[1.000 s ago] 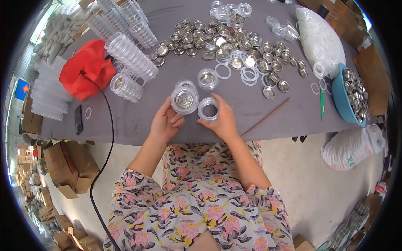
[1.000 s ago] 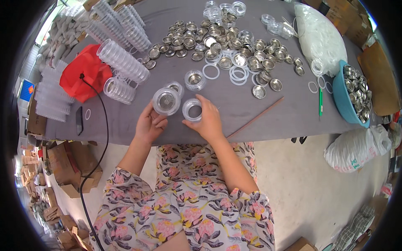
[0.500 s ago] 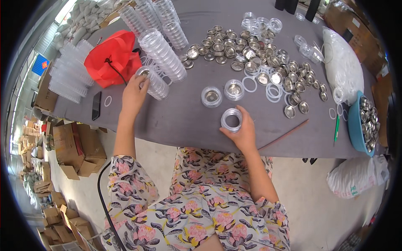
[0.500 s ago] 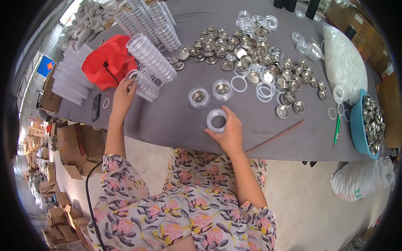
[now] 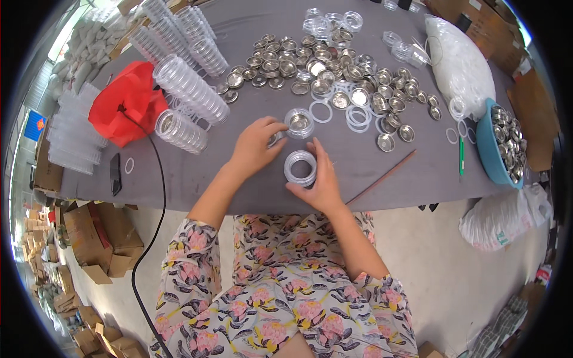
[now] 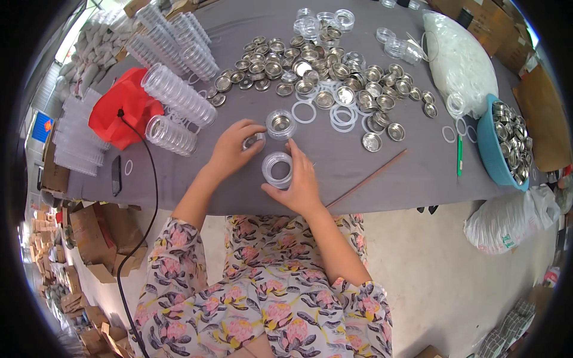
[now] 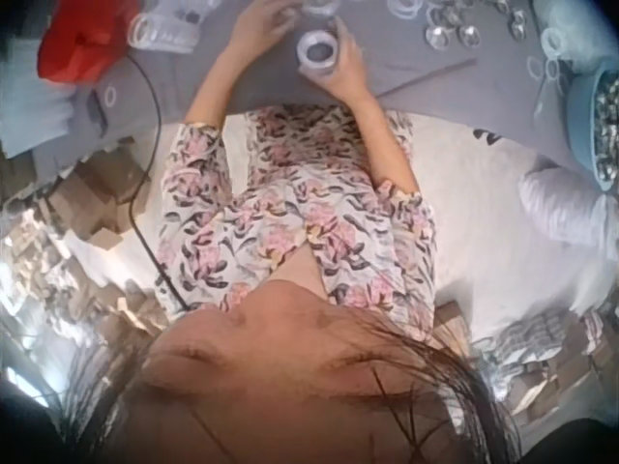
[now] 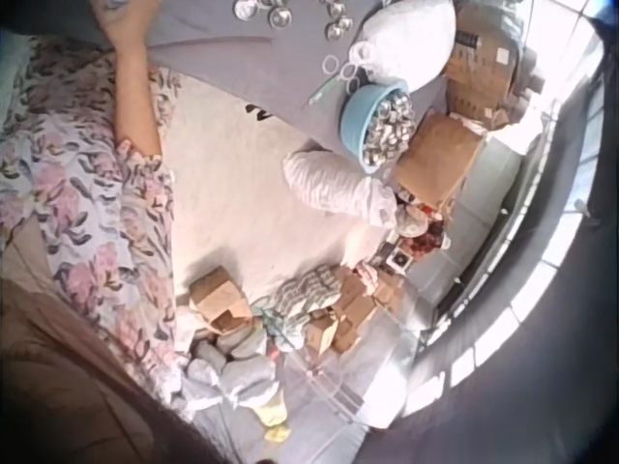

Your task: The person assembles small clear plastic containers by placing metal lids and white rubber seals into them. They handle the components one at a time, stacking the assembled units on the table. The person also uses a thin stick to adjust the seals inside the containers.

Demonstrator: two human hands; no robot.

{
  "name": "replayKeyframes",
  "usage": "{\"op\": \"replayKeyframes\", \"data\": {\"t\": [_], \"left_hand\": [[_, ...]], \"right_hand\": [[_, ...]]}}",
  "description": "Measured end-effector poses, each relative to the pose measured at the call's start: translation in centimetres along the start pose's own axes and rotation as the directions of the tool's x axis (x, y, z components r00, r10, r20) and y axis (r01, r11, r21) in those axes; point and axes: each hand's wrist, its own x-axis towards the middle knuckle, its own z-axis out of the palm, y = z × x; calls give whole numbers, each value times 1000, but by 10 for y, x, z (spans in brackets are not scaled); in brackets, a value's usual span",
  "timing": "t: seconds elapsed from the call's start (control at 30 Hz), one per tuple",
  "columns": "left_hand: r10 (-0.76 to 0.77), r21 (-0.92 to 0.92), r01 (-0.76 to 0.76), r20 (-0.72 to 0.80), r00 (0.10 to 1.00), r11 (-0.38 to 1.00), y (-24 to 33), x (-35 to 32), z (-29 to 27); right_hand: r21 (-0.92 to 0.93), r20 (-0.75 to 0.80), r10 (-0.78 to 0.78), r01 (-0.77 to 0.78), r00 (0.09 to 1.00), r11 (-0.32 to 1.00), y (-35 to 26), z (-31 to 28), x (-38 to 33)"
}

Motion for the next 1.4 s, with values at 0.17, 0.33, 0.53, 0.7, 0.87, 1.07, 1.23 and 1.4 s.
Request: {"op": "replayKeyframes", "data": {"t": [0.17,0.33,0.53,0.7,0.87,1.07,1.23,1.4], "left_hand": [[235,138,-260,171,957,956,2,62,55],[80,343,-189,309,948,920,6,87,78],[-81,99,53,313,946,994,30,69,31],[-145,173,128,87,986,977,-22,78,38],[-264,308,203,172,949,930,-46,109,51],[-222,167,200,121,968,965,-40,110,55],[-4,-222,15,51,999,975,39,30,6],[164,-32,-160,186,969,987,49,-36,1]], "right_hand": [[531,-161,113,-11,980,848,21,5,-6],[601,-109,183,-82,977,795,19,7,-7],[624,-180,193,-39,965,780,25,10,-8],[552,-124,179,-82,976,830,20,6,-5],[599,-128,193,-80,973,797,19,7,-4],[597,-137,217,-94,967,797,20,10,-6],[621,-153,206,-68,967,781,19,10,-7],[622,-143,187,-59,972,781,20,9,-7]]}}
